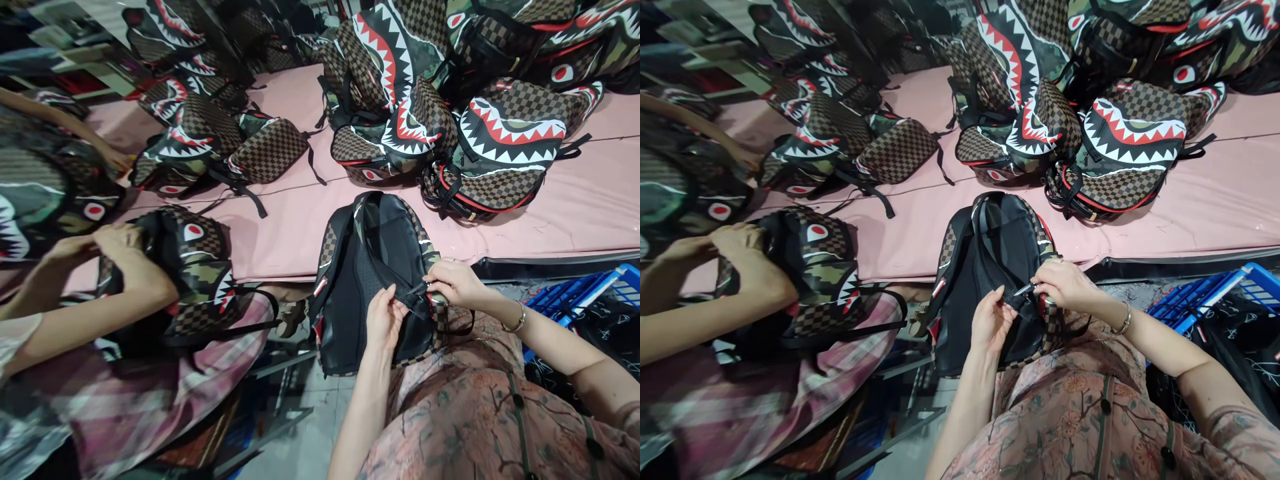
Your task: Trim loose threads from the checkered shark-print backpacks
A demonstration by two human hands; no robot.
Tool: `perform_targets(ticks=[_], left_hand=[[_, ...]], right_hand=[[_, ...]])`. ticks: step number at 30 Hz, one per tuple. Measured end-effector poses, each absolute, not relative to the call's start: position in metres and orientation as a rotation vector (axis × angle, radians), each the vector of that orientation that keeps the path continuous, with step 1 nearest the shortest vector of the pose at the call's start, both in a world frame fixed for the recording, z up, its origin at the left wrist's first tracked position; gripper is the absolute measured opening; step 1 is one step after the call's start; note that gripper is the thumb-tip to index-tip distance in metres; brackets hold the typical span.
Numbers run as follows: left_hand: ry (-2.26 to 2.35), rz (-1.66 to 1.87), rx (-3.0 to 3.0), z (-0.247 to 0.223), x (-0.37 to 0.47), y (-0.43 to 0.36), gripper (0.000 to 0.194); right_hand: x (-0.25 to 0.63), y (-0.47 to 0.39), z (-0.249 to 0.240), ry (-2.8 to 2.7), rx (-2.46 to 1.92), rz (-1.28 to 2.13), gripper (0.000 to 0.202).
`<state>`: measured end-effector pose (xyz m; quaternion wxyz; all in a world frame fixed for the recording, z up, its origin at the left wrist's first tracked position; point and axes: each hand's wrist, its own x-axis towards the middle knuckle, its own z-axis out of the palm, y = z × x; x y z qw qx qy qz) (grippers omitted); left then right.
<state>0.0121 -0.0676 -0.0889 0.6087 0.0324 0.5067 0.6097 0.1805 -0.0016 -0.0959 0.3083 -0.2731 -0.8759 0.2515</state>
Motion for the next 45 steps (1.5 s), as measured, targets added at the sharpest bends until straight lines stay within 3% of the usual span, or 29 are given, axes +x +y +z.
perform_targets(ticks=[15,19,24,27,31,36,39,45], left_hand=[[1.143,1.395,0.104,-0.094,0.012,-0.068,0.031],[1.111,1.406,0.048,-0.099,0.008,-0.065,0.027],[1.013,1.482,-0.024,-0.108,0.006,-0.061,0.021],[1.029,1.503,-0.010,-0.115,0.007,-0.059,0.023],[1.301,1.383,0.201,-0.121,0.006,-0.062,0.028],[2.038,1.469,1.207,-0.108,0.005,-0.079,0.022],[1.909,1.142,1.653,-0.101,0.005,-0.086,0.013],[1.735,0.814,1.674,-0.104,-0.005,-0.083,0.015]], right_hand=[[0.181,-0.001,-0.096,-2.358,-0.620,0.630,0.016],[0.182,-0.006,-0.101,-2.034,-0.863,0.987,0.013],[0.177,-0.016,-0.113,-1.776,-1.010,1.718,0.025],[0.173,-0.022,-0.120,-1.707,-1.036,1.916,0.029],[0.165,-0.029,-0.125,-1.504,-1.181,1.855,0.038],[0.155,-0.037,-0.131,-1.601,-1.256,1.633,0.027],[0.150,-0.040,-0.135,-1.737,-1.271,1.426,0.017],[0.151,-0.048,-0.137,-1.978,-1.149,1.073,0.008]])
